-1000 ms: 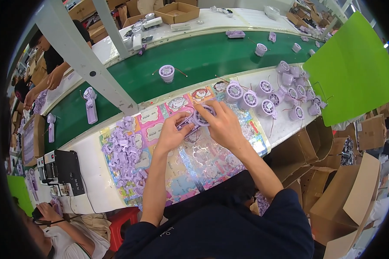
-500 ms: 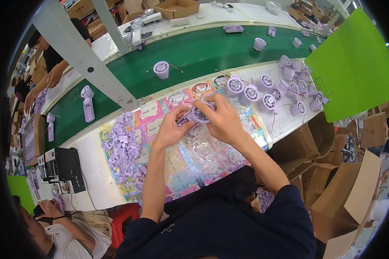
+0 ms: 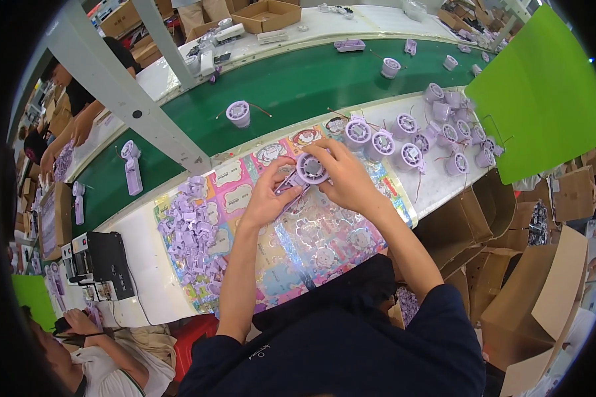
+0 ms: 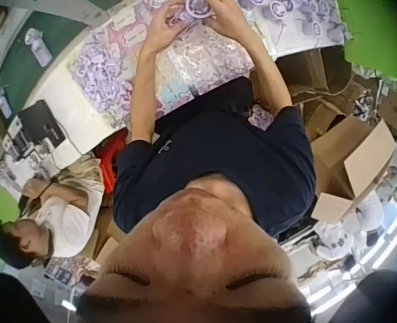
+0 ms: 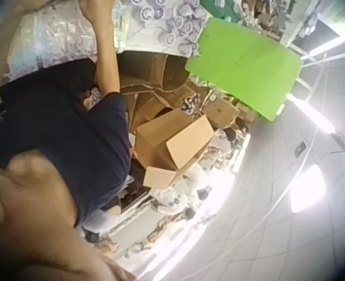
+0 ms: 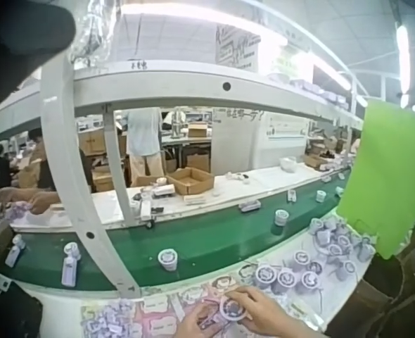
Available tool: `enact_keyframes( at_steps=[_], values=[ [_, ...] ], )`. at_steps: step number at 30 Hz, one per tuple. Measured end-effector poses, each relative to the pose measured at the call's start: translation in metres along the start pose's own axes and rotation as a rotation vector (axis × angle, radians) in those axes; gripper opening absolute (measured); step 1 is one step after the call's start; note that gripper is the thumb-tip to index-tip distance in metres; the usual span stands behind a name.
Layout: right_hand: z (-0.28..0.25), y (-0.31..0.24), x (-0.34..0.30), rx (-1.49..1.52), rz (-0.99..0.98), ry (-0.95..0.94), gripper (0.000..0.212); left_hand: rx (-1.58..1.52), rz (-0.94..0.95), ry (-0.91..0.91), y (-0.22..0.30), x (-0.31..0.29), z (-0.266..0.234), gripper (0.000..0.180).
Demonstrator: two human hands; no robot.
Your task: The person assembles small handheld fans by snapping together fan housing, fan blades, motor assembly, and plastic components by hand.
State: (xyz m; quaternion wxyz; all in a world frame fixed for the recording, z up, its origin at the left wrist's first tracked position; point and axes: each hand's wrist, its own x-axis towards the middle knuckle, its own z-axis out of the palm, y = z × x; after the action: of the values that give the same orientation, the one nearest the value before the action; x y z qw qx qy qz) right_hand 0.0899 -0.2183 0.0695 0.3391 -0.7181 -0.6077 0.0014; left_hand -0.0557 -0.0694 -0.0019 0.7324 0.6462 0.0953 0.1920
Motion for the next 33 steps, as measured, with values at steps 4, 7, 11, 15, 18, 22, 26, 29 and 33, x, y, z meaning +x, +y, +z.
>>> enact_keyframes(
  at_steps=[4,7,11,15,18,22,26,29,33],
  values=[
    [-0.002,0.002,-0.002,0.015,0.032,-0.002,0.072,0.074,-0.004,-0.065,0.001,0.001,0.003,0.041],
    [0.001,0.007,-0.003,0.039,0.062,0.007,0.073,-0.040,-0.011,-0.059,-0.012,0.002,0.002,0.033],
    [0.004,0.009,-0.001,0.014,0.060,0.001,0.075,0.131,0.131,-0.031,-0.021,0.006,0.000,0.034],
    [0.026,-0.003,0.000,0.001,0.102,0.251,0.066,-0.054,0.116,0.124,-0.009,0.006,0.004,0.030],
    [0.060,-0.009,-0.033,0.055,0.271,0.403,0.042,-0.129,0.061,0.237,-0.013,0.010,0.003,0.038],
    [0.081,-0.036,-0.045,0.002,-0.027,0.172,0.034,-0.191,-0.012,0.333,-0.013,0.009,0.004,0.050],
    [0.094,-0.029,-0.036,-0.153,-0.039,0.060,0.028,-0.269,-0.087,0.321,-0.021,0.011,0.003,0.064],
    [0.095,-0.011,-0.024,-0.156,-0.012,0.112,0.018,-0.285,-0.126,0.297,-0.023,0.012,0.004,0.071],
    [0.094,0.017,0.007,-0.219,-0.091,0.135,0.016,-0.182,-0.035,0.363,-0.032,0.017,0.005,0.068]
  ],
)
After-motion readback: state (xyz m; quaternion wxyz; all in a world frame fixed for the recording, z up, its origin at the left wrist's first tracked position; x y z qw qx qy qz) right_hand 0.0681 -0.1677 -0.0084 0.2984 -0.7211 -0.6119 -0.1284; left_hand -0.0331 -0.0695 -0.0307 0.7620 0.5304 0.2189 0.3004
